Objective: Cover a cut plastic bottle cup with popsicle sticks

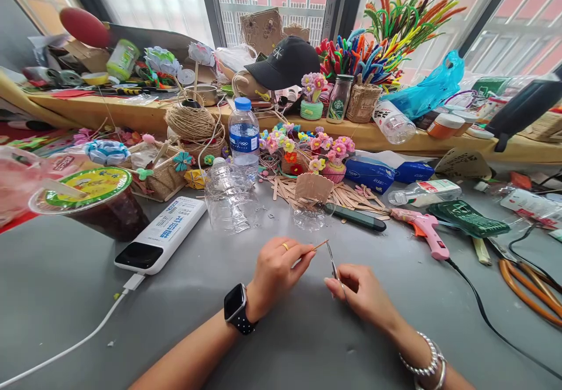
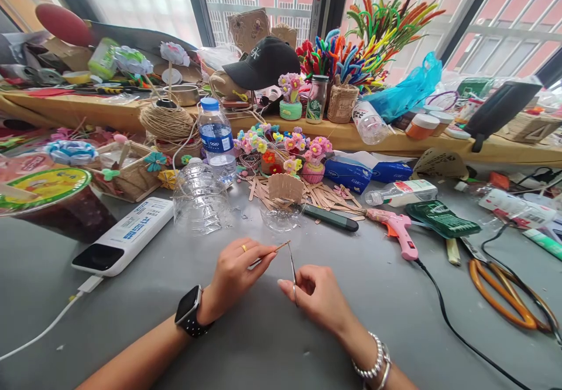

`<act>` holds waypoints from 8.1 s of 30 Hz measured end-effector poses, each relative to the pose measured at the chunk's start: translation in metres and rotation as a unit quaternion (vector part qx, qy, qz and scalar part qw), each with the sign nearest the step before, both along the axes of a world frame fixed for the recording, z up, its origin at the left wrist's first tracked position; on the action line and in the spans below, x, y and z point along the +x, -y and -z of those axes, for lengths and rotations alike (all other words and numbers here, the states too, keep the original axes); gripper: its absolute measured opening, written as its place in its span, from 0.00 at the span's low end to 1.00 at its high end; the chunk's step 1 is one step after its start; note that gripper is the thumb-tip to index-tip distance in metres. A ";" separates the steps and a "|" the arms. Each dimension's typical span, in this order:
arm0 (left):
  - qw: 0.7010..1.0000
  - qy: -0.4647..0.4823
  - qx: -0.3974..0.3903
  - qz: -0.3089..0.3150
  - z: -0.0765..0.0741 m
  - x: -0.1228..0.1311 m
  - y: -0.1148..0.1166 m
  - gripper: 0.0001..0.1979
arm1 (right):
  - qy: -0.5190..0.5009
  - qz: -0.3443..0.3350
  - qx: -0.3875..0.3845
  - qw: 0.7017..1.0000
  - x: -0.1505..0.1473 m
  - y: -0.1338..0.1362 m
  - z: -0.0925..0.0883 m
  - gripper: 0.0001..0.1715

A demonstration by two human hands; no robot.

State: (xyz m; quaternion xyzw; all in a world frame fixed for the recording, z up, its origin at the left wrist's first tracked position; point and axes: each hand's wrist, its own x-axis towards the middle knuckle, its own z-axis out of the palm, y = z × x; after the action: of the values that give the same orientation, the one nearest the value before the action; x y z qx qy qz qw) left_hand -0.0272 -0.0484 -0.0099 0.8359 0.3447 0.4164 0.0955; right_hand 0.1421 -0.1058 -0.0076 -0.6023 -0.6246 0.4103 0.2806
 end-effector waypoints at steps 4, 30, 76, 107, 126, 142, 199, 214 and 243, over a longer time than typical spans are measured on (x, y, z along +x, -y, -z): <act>0.958 0.067 -0.275 0.052 -0.011 0.002 0.001 0.13 | -0.029 -0.015 -0.007 0.999 0.000 0.000 -0.002 0.26; 0.847 0.140 -0.496 0.128 -0.011 0.004 0.003 0.15 | -0.069 0.011 -0.006 0.998 -0.005 -0.001 0.005 0.26; 0.827 0.073 -0.531 0.170 -0.020 -0.002 -0.006 0.17 | -0.061 0.032 -0.025 0.997 -0.006 -0.001 0.005 0.28; 0.831 0.104 -0.528 0.144 -0.019 0.000 -0.002 0.16 | -0.074 -0.053 -0.055 0.994 0.004 -0.003 -0.004 0.33; 0.821 0.061 -0.541 0.173 -0.016 0.000 -0.004 0.16 | -0.090 -0.017 -0.106 0.990 0.001 -0.003 -0.001 0.30; 0.796 0.085 -0.569 0.186 -0.018 -0.003 -0.009 0.16 | -0.045 -0.002 -0.064 0.997 0.000 -0.005 -0.004 0.24; 0.830 0.077 -0.533 0.145 -0.019 -0.006 -0.013 0.18 | -0.031 -0.061 -0.104 0.992 0.026 -0.010 -0.001 0.30; 0.850 0.106 -0.507 0.096 -0.015 -0.005 -0.014 0.17 | 0.036 0.045 -0.023 0.998 0.025 -0.010 -0.001 0.23; 0.849 0.044 -0.503 0.159 -0.020 -0.004 -0.011 0.16 | 0.001 -0.084 -0.026 0.996 0.013 -0.004 -0.001 0.27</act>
State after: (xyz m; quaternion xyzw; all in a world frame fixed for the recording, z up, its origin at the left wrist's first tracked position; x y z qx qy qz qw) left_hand -0.0312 -0.0378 0.0101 0.6975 0.3648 0.2020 0.5828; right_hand 0.1554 -0.1016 -0.0062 -0.5549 -0.6625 0.4480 0.2292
